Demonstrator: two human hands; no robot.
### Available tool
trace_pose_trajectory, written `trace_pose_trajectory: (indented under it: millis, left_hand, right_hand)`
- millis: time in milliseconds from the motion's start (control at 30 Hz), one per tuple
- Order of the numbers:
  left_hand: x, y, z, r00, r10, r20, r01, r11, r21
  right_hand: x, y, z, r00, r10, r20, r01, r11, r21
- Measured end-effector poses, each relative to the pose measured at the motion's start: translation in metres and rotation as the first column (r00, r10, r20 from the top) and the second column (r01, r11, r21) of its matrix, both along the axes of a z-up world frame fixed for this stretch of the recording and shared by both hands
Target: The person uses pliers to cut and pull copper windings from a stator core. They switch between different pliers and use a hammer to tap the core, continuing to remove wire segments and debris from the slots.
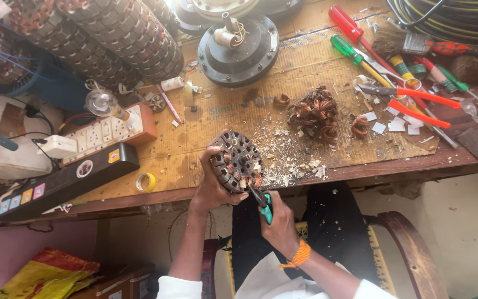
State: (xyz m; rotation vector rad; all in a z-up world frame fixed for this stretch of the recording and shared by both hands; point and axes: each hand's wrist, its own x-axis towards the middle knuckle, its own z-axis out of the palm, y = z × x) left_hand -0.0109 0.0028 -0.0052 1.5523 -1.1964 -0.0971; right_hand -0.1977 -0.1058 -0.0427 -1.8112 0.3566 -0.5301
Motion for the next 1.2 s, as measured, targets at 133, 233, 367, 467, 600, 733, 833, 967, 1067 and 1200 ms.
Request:
trace_pose_trajectory:
  millis: [133, 233, 367, 467, 600, 733, 833, 967, 1067, 1200]
  left_hand:
    - [0.0, 0.002, 0.008, 0.998, -0.027, -0.061, 0.026, 1.0, -0.017]
    - [0.004, 0.001, 0.003, 0.998, -0.041, -0.039, 0.039, 0.998, -0.048]
    - [-0.001, 0.011, -0.009, 0.878, 0.122, -0.463, -0.038, 0.982, 0.187]
    - [-0.004, 0.01, -0.004, 0.989, 0.133, -0.071, -0.126, 0.987, 0.101]
    - [-0.012, 0.0, 0.013, 0.891, 0.275, 0.361, -0.287, 0.958, -0.019]
    - [-0.01, -0.004, 0.021, 0.984, 0.154, 0.088, -0.152, 0.988, -0.026]
    - [0.0, 0.004, 0.022, 0.997, 0.066, -0.037, -0.067, 0.997, -0.025]
    - [0.01, 0.01, 0.017, 0.968, 0.07, -0.239, -0.013, 0.972, 0.233]
    - [0.008, 0.01, 0.006, 0.972, 0.004, -0.235, 0.024, 0.993, 0.115]
    - [0.008, 0.006, -0.004, 1.0, -0.01, 0.005, 0.01, 0.999, -0.05]
  right_hand:
    - [-0.002, 0.009, 0.021, 1.0, 0.001, 0.009, -0.002, 0.994, 0.113]
    - [-0.01, -0.007, 0.047, 0.99, 0.109, 0.094, -0.139, 0.891, 0.432]
    - [-0.003, -0.049, 0.069, 0.988, 0.141, 0.068, -0.132, 0.516, 0.847]
    - [0.007, -0.075, 0.081, 0.979, 0.201, 0.029, -0.104, 0.377, 0.92]
    - [0.017, -0.091, 0.099, 0.921, 0.079, 0.381, -0.376, -0.071, 0.924]
    - [0.02, -0.097, 0.102, 0.949, -0.057, 0.31, -0.315, -0.102, 0.944]
    - [0.012, -0.096, 0.089, 0.975, 0.01, 0.223, -0.223, 0.053, 0.973]
    - [-0.014, -0.096, 0.072, 0.989, 0.148, -0.007, -0.103, 0.722, 0.685]
    - [-0.04, -0.101, 0.07, 0.97, 0.206, -0.133, -0.104, 0.837, 0.537]
    - [-0.052, -0.092, 0.077, 0.947, 0.124, -0.296, -0.096, 0.99, 0.108]
